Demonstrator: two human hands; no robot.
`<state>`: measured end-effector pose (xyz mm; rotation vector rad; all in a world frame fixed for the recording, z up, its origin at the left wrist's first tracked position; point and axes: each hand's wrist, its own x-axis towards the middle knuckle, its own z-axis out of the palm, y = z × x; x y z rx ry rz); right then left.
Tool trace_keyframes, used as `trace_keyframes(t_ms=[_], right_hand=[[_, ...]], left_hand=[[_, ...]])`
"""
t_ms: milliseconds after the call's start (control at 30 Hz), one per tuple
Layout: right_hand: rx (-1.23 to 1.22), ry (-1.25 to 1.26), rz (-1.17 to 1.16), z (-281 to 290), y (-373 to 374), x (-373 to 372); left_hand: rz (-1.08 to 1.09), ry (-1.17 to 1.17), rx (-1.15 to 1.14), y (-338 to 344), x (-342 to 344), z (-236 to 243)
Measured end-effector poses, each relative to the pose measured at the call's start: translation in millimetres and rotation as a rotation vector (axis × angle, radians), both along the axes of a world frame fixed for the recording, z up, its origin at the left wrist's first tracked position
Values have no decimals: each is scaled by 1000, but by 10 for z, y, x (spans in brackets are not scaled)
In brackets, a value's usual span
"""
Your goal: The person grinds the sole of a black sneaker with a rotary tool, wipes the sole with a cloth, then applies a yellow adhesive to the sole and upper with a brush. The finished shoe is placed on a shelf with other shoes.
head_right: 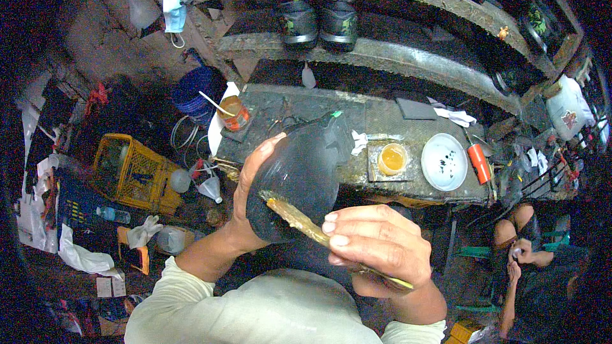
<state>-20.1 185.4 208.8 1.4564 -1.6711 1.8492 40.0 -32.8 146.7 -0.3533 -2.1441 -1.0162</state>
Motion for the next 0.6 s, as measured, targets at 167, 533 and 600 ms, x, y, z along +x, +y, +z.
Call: trace_keyframes(t_ms=[167,533,600], right_hand=[[18,33,169,27,-14,43],[-38,72,240,51,-100,-68],[-125,-16,136,43,-122,-106]], left_hand=[[-12,-64,49,-33,39,-35],[8,-98,60,-61,102,19],[0,-27,85,-74,102,25]])
